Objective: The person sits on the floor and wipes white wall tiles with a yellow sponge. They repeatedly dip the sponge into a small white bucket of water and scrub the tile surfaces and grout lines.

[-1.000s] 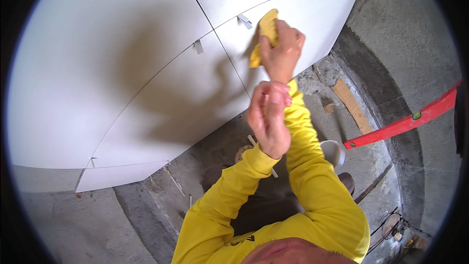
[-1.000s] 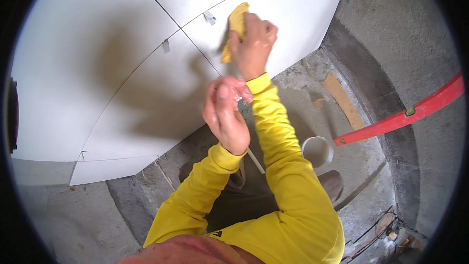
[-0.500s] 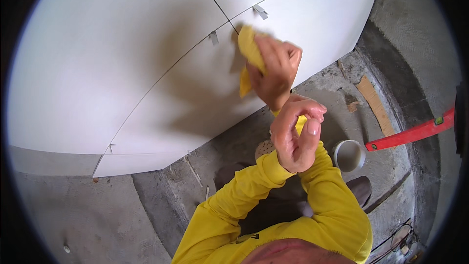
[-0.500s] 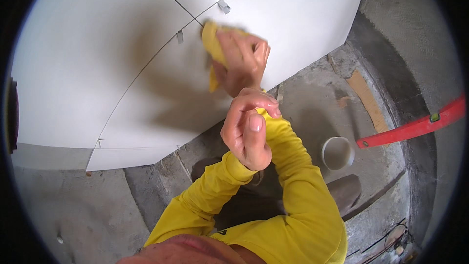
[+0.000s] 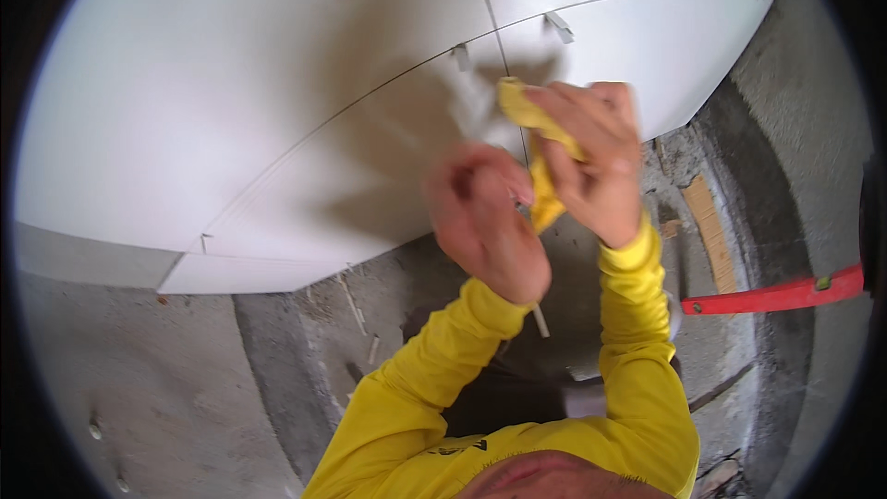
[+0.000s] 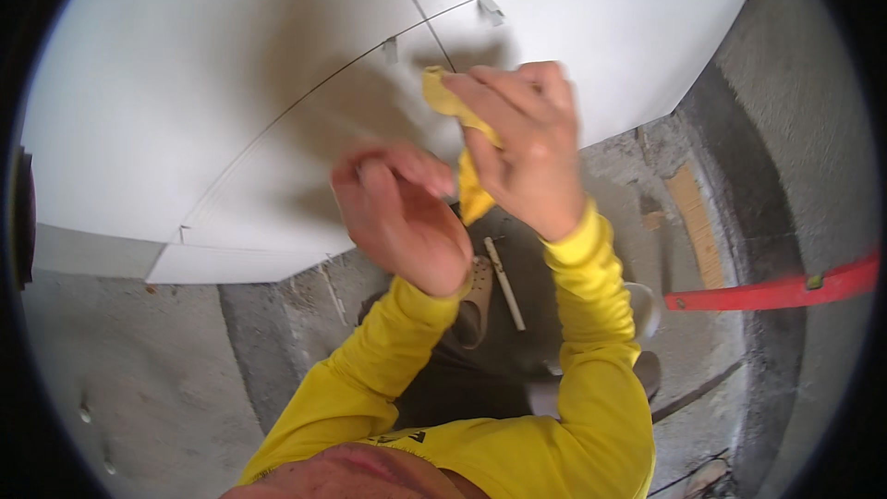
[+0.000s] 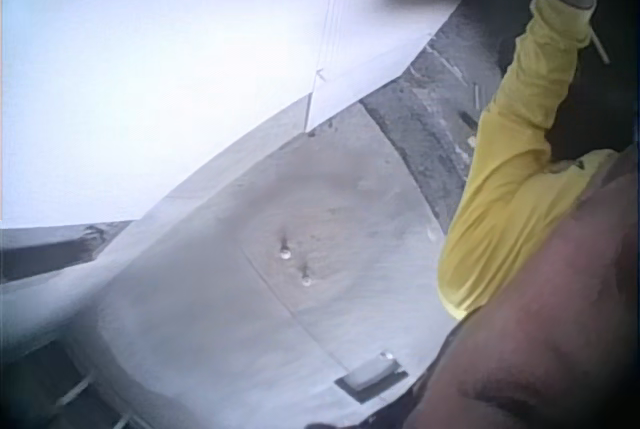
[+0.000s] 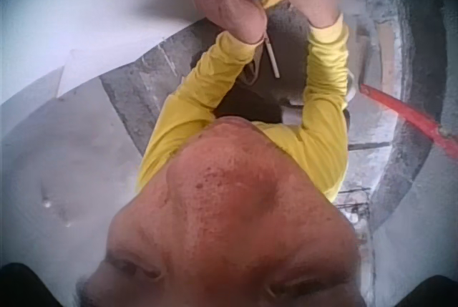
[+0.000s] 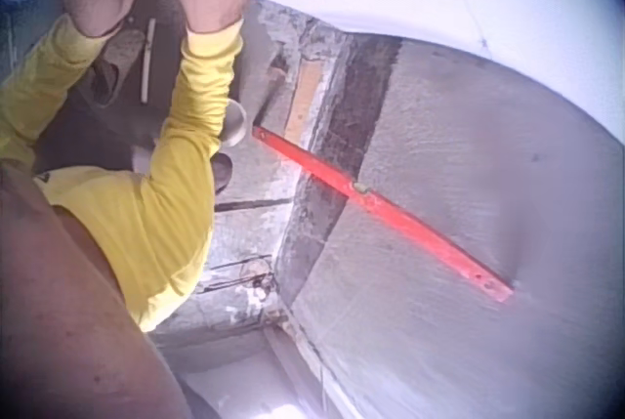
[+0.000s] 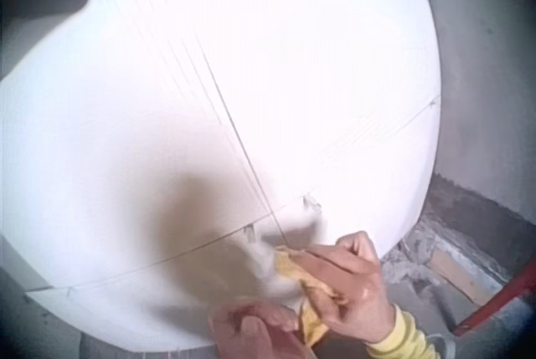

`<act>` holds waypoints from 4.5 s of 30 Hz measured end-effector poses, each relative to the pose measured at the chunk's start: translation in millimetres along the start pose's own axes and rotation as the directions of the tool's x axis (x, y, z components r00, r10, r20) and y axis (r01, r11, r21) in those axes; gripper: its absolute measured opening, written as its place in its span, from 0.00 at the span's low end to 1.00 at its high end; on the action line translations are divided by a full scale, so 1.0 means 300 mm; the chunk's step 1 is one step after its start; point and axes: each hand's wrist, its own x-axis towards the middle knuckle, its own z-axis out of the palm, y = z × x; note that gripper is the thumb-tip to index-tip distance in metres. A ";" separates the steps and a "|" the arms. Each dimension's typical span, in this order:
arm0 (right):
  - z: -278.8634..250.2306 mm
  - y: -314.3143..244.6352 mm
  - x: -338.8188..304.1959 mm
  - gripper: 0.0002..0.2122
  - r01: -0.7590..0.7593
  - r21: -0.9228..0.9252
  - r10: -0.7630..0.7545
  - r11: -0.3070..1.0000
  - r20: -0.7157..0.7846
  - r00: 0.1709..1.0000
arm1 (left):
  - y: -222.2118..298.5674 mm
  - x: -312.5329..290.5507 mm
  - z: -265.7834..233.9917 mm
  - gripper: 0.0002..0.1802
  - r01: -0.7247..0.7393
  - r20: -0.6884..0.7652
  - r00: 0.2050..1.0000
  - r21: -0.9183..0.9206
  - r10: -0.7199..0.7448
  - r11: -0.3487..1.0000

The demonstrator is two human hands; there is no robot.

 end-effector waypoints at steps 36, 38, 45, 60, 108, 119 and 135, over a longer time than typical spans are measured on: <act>-0.131 -0.084 0.039 0.20 -0.119 0.070 0.110 0.990 0.126 0.986 | -0.091 0.180 -0.015 0.13 0.516 -0.223 0.812 -0.160 -0.540 0.842; -0.035 -0.066 -0.037 0.18 -0.338 0.342 0.376 0.877 -0.049 0.925 | -0.098 0.172 -0.033 0.14 0.554 -0.179 0.815 -0.039 -0.551 0.832; 0.189 0.052 0.006 0.17 -0.133 0.050 0.141 0.990 -0.208 0.968 | -0.121 0.160 -0.073 0.15 0.370 -0.112 0.928 0.168 -0.355 0.914; 0.214 0.037 0.053 0.20 -0.067 -0.217 0.063 0.974 -0.028 0.998 | -0.123 0.172 -0.093 0.18 0.503 -0.215 0.855 0.114 -0.473 0.857; -0.057 0.075 -0.251 0.42 -0.505 0.780 0.264 0.370 0.433 0.862 | -0.050 0.082 -0.100 0.35 -0.084 0.629 0.627 0.641 -0.459 0.763; 0.044 0.014 -0.351 0.22 -0.388 0.922 0.745 0.019 0.245 0.620 | 0.007 0.161 -0.168 0.26 0.440 0.403 0.510 0.637 -0.760 0.633; 0.194 -0.060 -0.269 0.19 -0.381 0.843 0.686 0.379 0.020 0.727 | -0.065 0.167 -0.171 0.21 0.119 0.198 0.919 0.685 -0.341 0.719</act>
